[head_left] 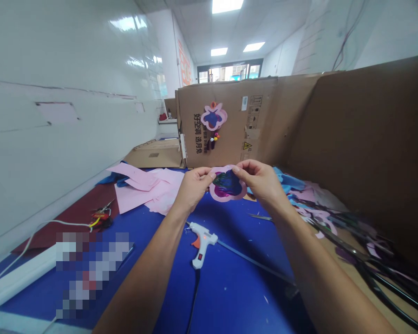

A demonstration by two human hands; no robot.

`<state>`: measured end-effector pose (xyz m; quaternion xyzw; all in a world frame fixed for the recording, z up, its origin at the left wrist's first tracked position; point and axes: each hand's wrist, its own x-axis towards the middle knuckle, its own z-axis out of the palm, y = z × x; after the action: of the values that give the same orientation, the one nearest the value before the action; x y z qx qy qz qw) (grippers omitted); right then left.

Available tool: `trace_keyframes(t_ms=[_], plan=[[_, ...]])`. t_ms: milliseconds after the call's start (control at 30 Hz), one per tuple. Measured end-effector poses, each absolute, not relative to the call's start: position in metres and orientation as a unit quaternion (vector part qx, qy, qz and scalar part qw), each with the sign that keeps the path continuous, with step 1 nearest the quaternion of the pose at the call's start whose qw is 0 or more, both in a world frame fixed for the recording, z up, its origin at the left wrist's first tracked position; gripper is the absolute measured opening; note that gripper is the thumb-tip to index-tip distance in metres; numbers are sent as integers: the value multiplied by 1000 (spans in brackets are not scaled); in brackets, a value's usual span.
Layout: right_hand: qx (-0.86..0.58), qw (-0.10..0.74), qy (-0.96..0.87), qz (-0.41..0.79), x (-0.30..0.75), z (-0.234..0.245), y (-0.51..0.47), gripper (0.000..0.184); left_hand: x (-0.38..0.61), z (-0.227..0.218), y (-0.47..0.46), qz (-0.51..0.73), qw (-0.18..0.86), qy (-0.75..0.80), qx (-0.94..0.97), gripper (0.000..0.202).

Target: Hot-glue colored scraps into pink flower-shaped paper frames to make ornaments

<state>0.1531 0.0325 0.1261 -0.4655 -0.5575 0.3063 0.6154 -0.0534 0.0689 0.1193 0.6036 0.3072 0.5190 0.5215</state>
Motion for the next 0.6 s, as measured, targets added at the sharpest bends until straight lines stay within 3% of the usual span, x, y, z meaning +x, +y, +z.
trace_keyframes(t_ms=[600], plan=[[-470,601,-555,331,152,128,28,52,-54,118,70,529,512,308,602,46]])
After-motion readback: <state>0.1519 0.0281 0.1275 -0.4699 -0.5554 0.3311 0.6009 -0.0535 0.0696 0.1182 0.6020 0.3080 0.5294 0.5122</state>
